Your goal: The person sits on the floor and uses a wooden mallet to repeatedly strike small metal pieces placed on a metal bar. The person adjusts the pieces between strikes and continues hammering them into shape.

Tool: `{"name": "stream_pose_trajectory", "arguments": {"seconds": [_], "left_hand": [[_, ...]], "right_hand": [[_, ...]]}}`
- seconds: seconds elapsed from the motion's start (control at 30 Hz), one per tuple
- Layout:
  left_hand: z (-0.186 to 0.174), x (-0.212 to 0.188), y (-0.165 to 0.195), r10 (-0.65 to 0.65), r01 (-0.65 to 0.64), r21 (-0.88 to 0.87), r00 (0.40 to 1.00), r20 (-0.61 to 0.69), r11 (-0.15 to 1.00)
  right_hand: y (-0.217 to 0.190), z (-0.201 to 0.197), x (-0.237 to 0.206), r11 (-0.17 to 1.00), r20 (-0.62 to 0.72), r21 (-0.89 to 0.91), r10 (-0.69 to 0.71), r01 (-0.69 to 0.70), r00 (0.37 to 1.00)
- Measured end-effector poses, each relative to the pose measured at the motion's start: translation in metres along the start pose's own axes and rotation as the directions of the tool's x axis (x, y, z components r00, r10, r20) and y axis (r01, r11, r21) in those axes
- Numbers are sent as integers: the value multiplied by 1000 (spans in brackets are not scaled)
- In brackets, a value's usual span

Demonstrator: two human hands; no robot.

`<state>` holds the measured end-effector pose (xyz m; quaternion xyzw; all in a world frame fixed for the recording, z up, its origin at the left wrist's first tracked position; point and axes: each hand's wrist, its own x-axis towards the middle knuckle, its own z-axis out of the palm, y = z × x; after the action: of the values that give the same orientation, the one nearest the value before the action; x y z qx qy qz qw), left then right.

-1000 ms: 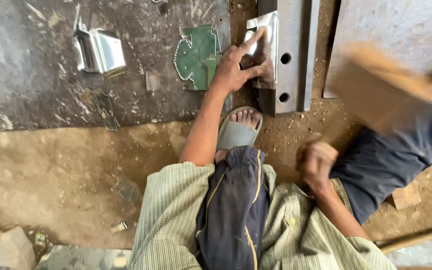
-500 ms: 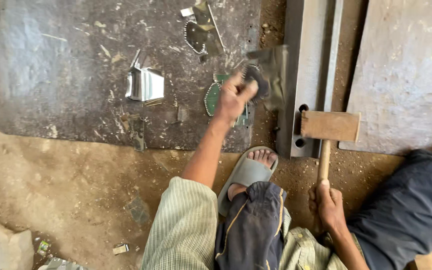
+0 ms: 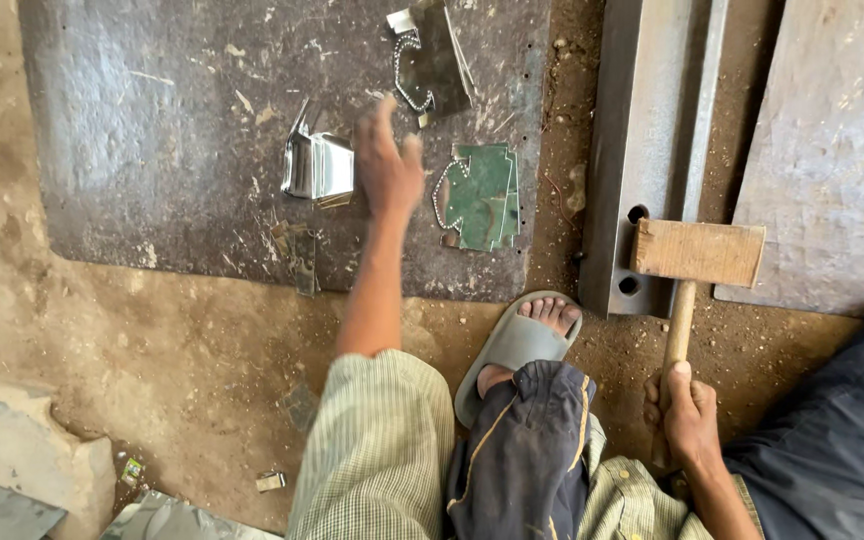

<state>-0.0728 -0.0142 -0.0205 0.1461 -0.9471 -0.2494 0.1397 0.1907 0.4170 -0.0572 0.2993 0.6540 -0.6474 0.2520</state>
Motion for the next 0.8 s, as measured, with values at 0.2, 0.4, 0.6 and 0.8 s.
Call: {"name": "stream_pose_trajectory", "arguments": {"seconds": [0.2, 0.4, 0.6, 0.8], "left_hand": [[36, -91, 40, -308, 215, 291, 894, 325, 932], [35, -76, 0, -225, 226, -30, 974, 35, 974], [38, -99, 8, -167, 325, -728, 944, 284, 603], [86, -115, 91, 5, 508, -847, 857, 515, 156]], "right_hand": [[-7, 3, -4, 1000, 3, -9, 7, -7, 1000], [-10, 1, -3, 999, -6, -36, -12, 11, 1000], [-7, 0, -4, 1000, -30, 6, 8, -8, 1000], [-14, -2, -6, 995, -16, -98, -34, 32, 999]]}}
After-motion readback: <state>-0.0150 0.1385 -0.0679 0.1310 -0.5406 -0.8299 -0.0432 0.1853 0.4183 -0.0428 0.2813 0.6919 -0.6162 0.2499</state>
